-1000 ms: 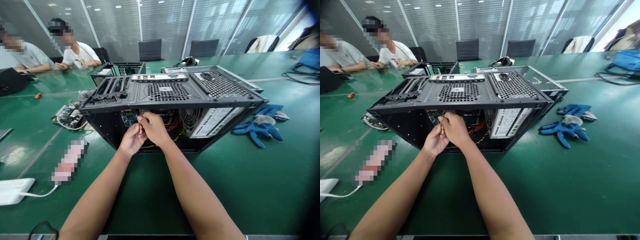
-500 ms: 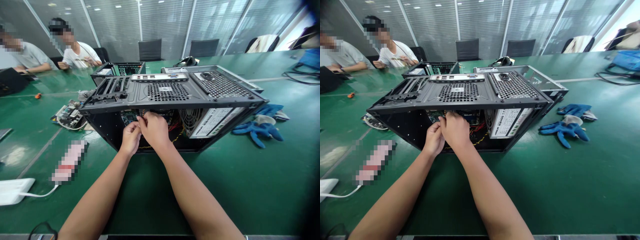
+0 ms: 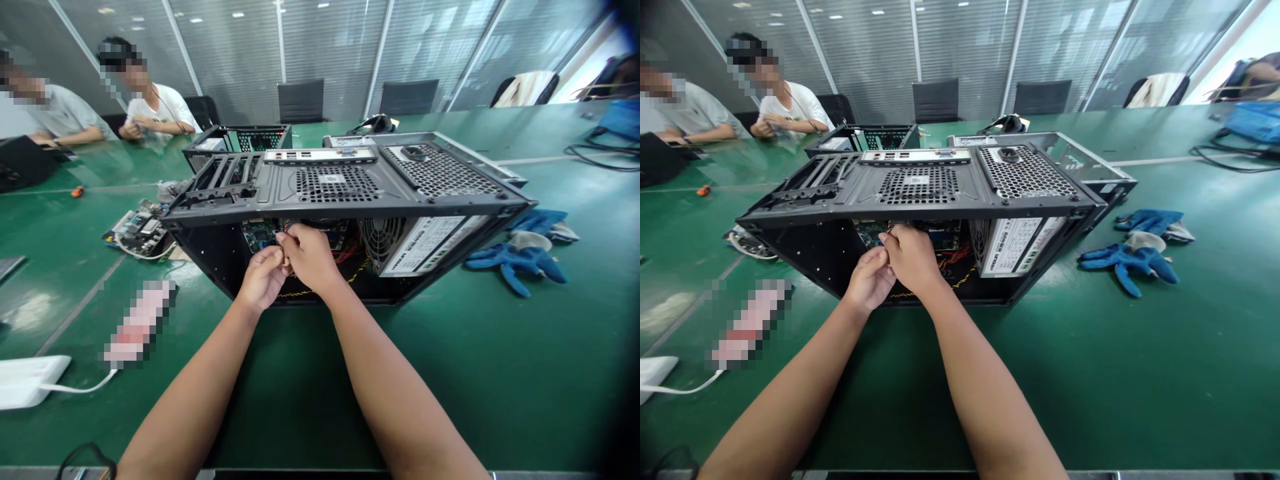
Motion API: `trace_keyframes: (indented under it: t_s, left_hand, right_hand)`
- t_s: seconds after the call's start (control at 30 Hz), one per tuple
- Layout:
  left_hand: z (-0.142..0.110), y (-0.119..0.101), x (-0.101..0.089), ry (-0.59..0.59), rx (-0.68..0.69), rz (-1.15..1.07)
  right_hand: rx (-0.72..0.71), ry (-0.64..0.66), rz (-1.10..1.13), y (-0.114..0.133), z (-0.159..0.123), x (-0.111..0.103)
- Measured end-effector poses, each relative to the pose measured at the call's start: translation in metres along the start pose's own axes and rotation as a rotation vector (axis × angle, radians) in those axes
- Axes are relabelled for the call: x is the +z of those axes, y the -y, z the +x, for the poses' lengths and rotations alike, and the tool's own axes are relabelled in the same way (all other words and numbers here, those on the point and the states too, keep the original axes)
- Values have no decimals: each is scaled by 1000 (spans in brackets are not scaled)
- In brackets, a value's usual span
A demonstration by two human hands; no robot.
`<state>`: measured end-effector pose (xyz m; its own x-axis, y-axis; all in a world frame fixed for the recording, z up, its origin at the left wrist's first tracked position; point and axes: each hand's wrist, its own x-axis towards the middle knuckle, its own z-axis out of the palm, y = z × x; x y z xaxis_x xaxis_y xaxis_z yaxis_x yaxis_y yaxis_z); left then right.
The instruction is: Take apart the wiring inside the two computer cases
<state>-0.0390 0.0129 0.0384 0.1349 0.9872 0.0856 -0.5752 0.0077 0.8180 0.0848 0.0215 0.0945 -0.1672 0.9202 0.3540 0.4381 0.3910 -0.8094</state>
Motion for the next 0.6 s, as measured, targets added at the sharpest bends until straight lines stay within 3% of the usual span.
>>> trace_keyframes:
  t_s: [0.17, 0.37, 0.6]
  left_hand:
    - [0, -1, 2, 24, -38, -42]
    - [3, 8, 0, -76, 107, 85]
    - [3, 9, 0, -83, 144, 127]
  right_hand:
    - [23, 57, 168, -5, 0, 2]
    - [-10, -101, -166, -3, -1, 1]
    - [8, -54, -233, 0, 0, -1]
